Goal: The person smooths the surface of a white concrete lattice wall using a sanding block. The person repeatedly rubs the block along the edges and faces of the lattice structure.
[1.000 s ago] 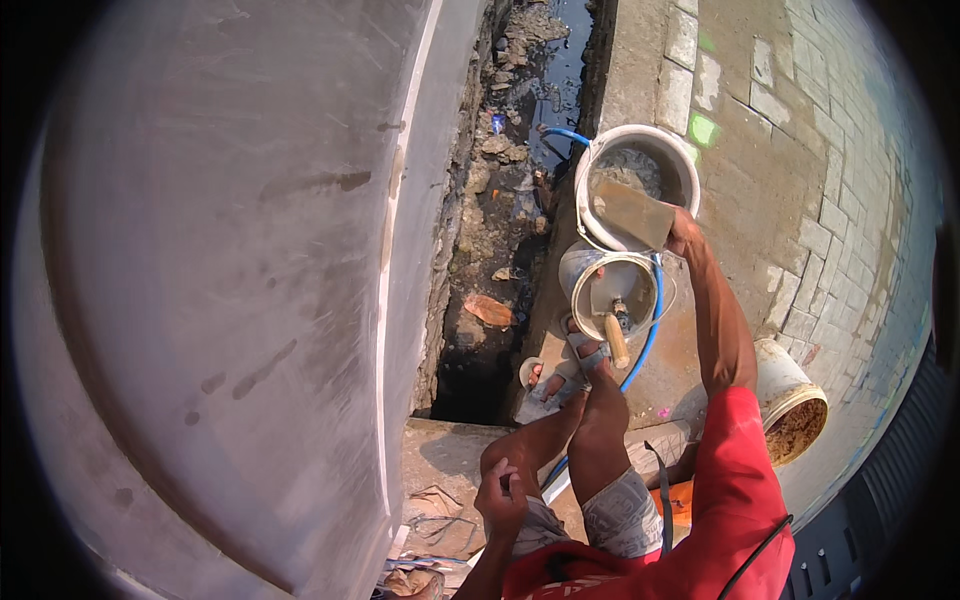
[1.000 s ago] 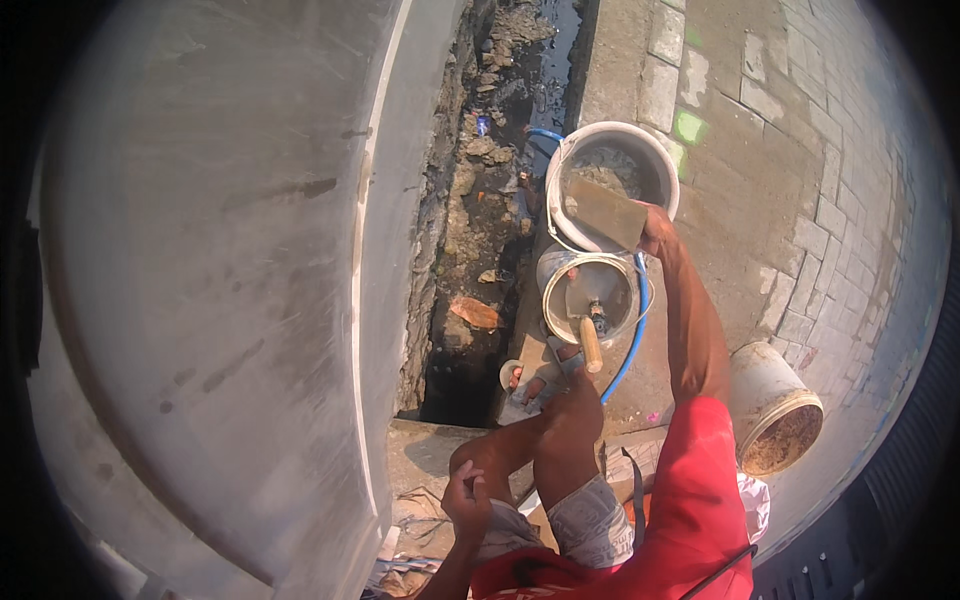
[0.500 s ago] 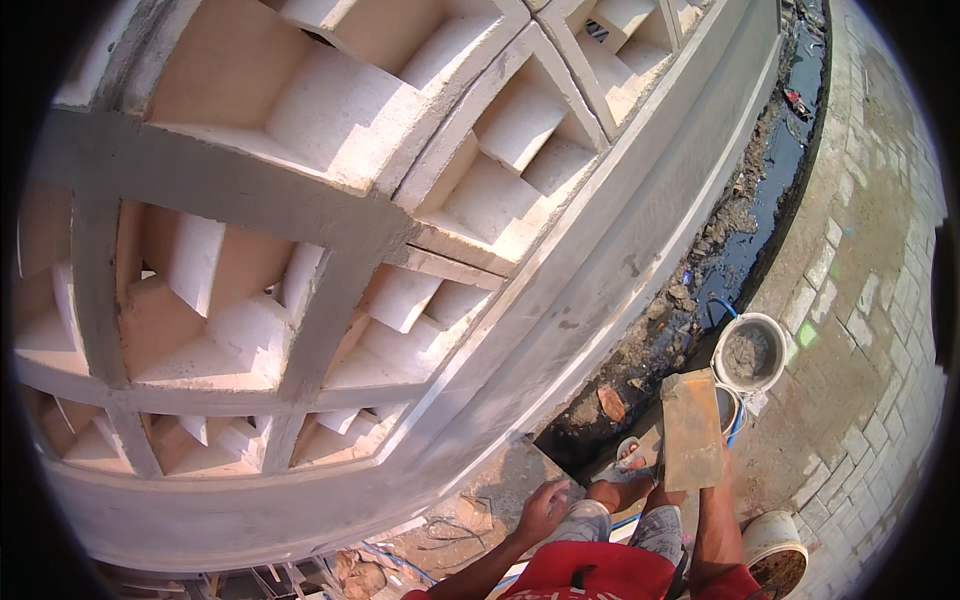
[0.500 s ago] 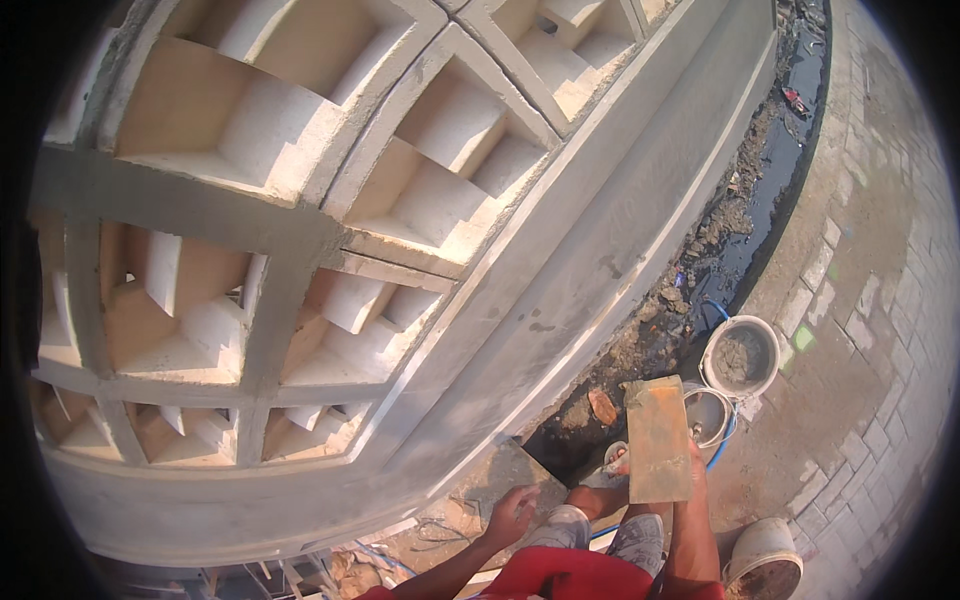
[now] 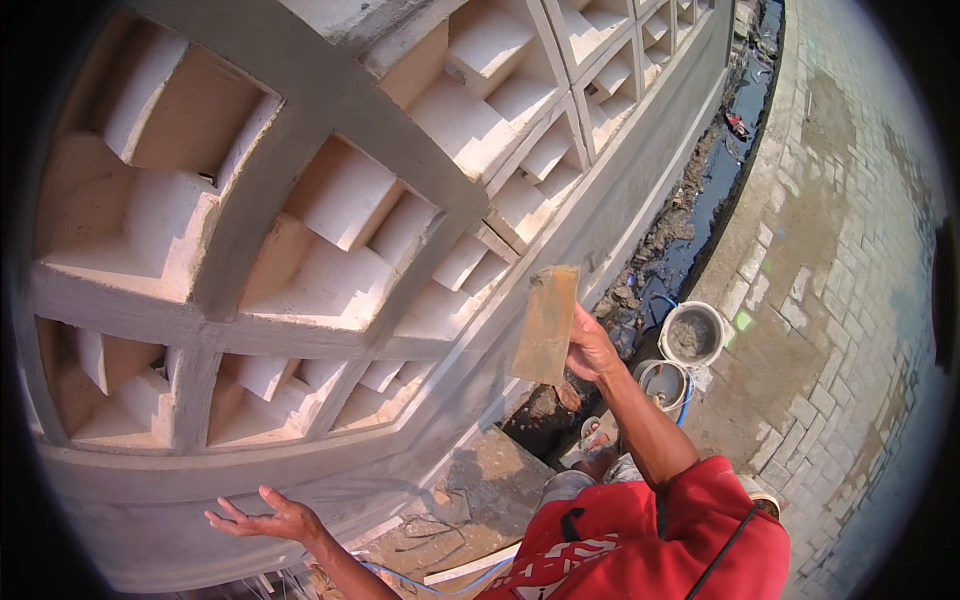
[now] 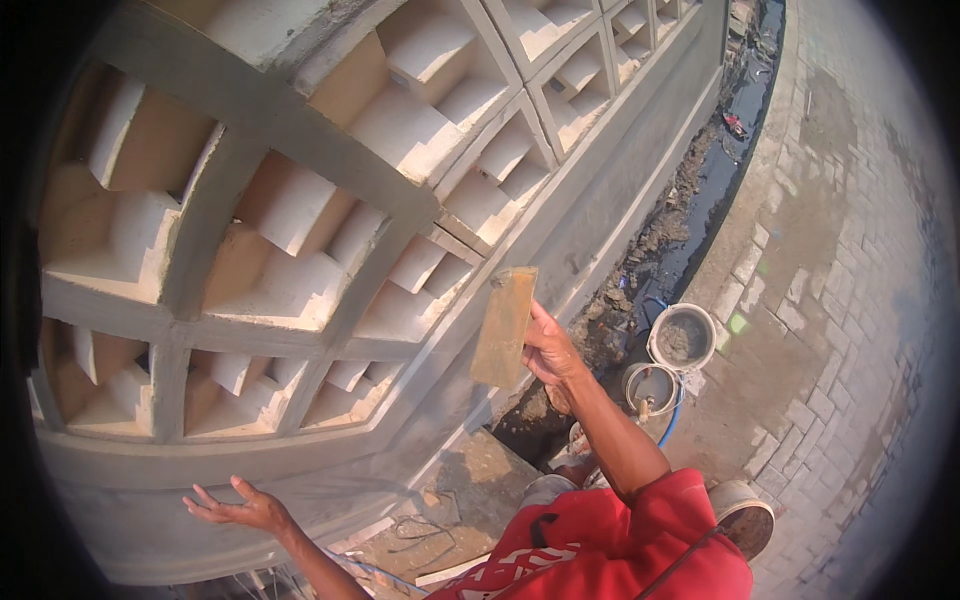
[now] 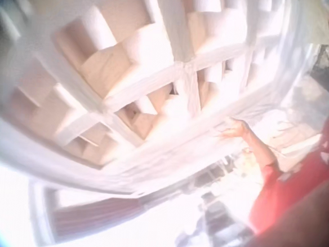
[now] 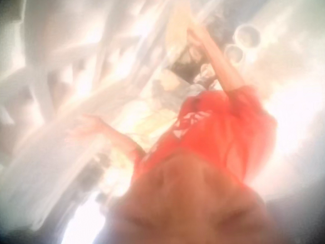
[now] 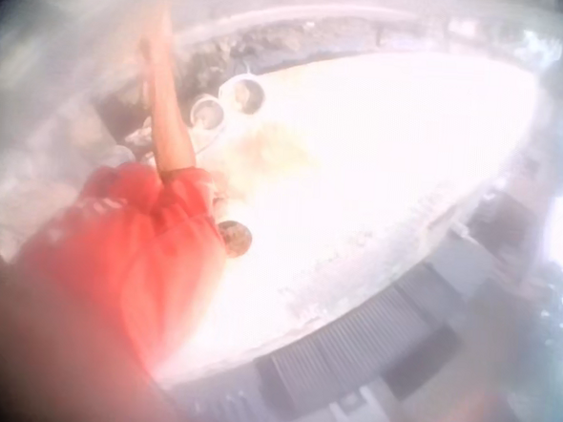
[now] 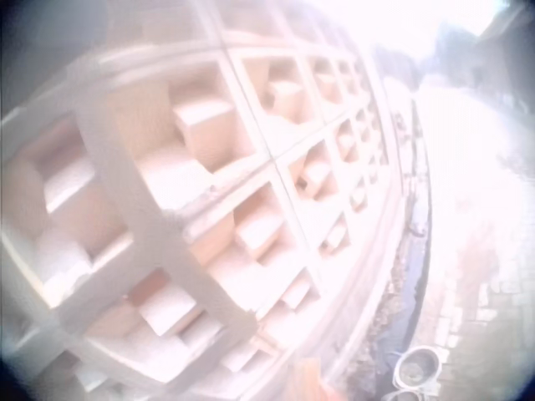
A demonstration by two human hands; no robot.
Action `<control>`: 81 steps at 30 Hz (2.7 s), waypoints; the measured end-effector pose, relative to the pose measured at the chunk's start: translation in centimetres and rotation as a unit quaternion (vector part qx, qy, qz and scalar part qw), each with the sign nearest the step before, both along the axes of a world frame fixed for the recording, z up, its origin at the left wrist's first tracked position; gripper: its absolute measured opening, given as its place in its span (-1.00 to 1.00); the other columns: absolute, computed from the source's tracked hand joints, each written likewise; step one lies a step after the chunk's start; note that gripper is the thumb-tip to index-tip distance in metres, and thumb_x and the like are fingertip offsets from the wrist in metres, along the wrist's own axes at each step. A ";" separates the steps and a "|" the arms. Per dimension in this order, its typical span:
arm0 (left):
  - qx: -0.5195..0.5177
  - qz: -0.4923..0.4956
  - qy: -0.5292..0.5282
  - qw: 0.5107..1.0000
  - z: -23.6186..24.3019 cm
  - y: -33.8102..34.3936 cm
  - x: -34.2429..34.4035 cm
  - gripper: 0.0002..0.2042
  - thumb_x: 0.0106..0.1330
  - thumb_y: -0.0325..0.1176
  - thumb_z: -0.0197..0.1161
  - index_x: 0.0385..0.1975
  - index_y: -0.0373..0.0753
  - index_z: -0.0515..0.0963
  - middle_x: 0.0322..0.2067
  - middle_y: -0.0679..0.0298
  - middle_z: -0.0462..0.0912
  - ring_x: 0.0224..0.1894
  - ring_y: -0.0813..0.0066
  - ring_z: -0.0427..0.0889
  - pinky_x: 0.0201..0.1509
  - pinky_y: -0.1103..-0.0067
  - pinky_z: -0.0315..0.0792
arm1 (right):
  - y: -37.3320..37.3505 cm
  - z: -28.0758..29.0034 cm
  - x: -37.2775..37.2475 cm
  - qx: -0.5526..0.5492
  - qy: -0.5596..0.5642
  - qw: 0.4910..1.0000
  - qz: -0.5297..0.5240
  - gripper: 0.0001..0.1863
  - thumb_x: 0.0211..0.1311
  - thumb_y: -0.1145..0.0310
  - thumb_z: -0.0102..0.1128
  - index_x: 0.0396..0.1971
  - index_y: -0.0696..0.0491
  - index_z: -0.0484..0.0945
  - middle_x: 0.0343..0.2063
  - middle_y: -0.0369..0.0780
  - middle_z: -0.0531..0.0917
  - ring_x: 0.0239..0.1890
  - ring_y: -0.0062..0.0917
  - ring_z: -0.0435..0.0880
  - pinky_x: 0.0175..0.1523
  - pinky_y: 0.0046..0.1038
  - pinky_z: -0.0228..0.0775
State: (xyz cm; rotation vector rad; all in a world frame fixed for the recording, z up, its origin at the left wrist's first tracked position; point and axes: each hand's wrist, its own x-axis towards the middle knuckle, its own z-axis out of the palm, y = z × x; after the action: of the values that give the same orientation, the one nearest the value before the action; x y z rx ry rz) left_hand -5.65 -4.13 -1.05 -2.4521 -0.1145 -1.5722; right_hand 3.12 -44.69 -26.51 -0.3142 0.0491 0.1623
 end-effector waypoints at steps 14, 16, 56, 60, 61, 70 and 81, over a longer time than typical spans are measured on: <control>0.065 -0.129 -0.020 0.989 0.9 4.4 4.4 -0.36 0.40 -0.04 0.00 0.38 -0.17 0.00 0.41 -0.04 -0.21 0.45 -0.07 -0.27 0.40 -0.02 -0.12 | 4.4 0.4 3.2 0.021 0.008 0.994 -0.107 -0.19 0.23 0.54 0.17 0.39 0.09 -0.10 0.13 -0.18 0.43 0.13 -0.43 0.47 0.23 -0.34 0.34; 0.116 -0.055 -0.020 0.991 1.1 4.5 4.4 -0.37 0.41 0.00 -0.04 0.37 -0.19 0.05 0.41 -0.04 -0.18 0.46 -0.05 -0.28 0.41 -0.02 -0.22 | 4.9 0.7 3.6 0.019 0.023 0.991 -0.127 -0.19 0.23 0.54 0.17 0.38 0.12 -0.10 0.12 -0.16 0.43 0.13 -0.43 0.47 0.23 -0.34 0.33; 0.152 -0.068 -0.084 0.983 0.9 4.5 5.3 -0.40 0.38 0.00 0.01 0.33 -0.20 0.16 0.39 -0.02 -0.04 0.44 -0.09 -0.14 0.40 0.01 -0.10 | 1.0 5.8 4.1 -0.223 0.157 0.956 -0.107 -0.49 0.10 0.49 -0.04 0.13 0.24 0.40 -0.19 -0.18 0.60 -0.23 -0.53 0.62 -0.13 -0.53 0.49; 0.147 -0.068 -0.084 0.983 0.9 4.7 5.2 -0.39 0.37 -0.01 0.01 0.33 -0.20 0.16 0.40 -0.01 -0.04 0.44 -0.09 -0.14 0.40 0.01 -0.10 | 0.1 5.3 6.0 -0.230 0.154 0.956 -0.094 -0.50 0.10 0.47 -0.02 0.11 0.23 0.43 -0.23 -0.20 0.61 -0.28 -0.53 0.62 -0.16 -0.52 0.50; 0.146 -0.070 -0.085 0.983 0.8 4.7 5.2 -0.39 0.37 -0.01 0.02 0.33 -0.20 0.16 0.40 -0.01 -0.05 0.44 -0.09 -0.14 0.40 0.01 -0.10 | 0.1 5.1 6.4 -0.235 0.154 0.956 -0.088 -0.50 0.10 0.47 -0.01 0.10 0.22 0.44 -0.24 -0.21 0.62 -0.30 -0.53 0.62 -0.18 -0.51 0.50; 0.140 -0.061 -0.082 0.985 0.8 4.5 5.2 -0.39 0.37 0.01 0.00 0.33 -0.17 0.16 0.40 0.00 -0.05 0.43 -0.10 -0.14 0.40 0.00 -0.10 | 3.7 7.1 5.9 -0.324 0.169 0.929 -0.064 -0.53 0.08 0.48 0.07 0.07 0.16 0.51 -0.35 -0.26 0.61 -0.41 -0.58 0.59 -0.32 -0.50 0.50; 0.141 -0.054 -0.086 0.985 0.6 4.9 5.3 -0.38 0.37 0.04 -0.02 0.34 -0.17 0.15 0.40 -0.01 -0.05 0.43 -0.10 -0.12 0.40 -0.02 -0.11 | 2.5 8.7 4.6 -0.340 0.120 0.927 -0.106 -0.41 0.06 0.54 0.07 0.20 0.21 0.37 -0.22 -0.20 0.61 -0.30 -0.58 0.62 -0.20 -0.55 0.50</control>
State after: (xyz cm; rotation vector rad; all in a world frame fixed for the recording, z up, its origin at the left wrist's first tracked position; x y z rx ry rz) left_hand -0.35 0.76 -0.40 -2.1377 0.2033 -1.7112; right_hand 7.71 -42.22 -17.78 -0.9780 0.3862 -0.0402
